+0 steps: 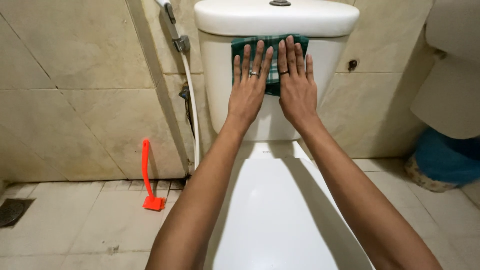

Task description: The person cleans a bathroom by wiping the toilet tank with a green cloth and a yellow sponge. They also wipe a wall shelf and clean the shower faucet using a white cloth.

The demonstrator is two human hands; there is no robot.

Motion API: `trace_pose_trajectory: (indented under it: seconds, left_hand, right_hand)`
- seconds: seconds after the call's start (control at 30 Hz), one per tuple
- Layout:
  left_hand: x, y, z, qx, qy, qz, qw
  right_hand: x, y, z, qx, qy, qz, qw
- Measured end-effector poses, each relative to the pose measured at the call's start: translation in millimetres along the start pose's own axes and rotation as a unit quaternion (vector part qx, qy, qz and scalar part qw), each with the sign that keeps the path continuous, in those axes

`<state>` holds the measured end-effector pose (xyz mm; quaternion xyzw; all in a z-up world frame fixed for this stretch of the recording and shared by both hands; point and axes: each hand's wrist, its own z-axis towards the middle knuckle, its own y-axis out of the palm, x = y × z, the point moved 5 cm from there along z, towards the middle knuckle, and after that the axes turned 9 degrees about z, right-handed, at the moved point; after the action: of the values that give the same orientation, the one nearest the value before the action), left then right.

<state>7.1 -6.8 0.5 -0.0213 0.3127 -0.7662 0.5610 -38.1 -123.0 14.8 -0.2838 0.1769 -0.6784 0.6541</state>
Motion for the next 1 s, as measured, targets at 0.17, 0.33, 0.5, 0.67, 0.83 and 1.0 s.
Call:
trace_pose_trajectory:
  seconds: [0.17,0.33,0.5,0.67,0.83,1.0]
  left_hand:
    - [13.9,4.0,-15.0,0.009,-0.014,0.023,1.000]
    - [44.4,18.1,-38.0,-0.009,-0.013,-0.014,1.000]
    - [78.2,29.6,-65.8,-0.038,-0.012,-0.018,0.999]
    - [108.6,36.2,-84.4,-0.064,-0.025,-0.020,0.997]
    - [130.0,37.5,-99.6,-0.194,0.023,0.036,0.980]
    - [132.9,36.7,-104.3,-0.165,0.013,0.005,0.986]
  right_hand:
    - [1.5,1.2,-17.4,0.000,-0.006,0.011,1.000]
    - [14.8,23.6,-50.5,-0.026,0.015,0.034,0.999]
    - [29.3,39.7,-88.0,-0.041,0.012,0.069,0.997]
    - [43.2,54.7,-116.2,-0.076,0.018,0.084,0.993]
    - [47.9,66.3,-141.3,-0.107,0.021,0.086,0.990]
    - [41.8,45.7,-142.1,-0.178,0.060,0.128,0.974]
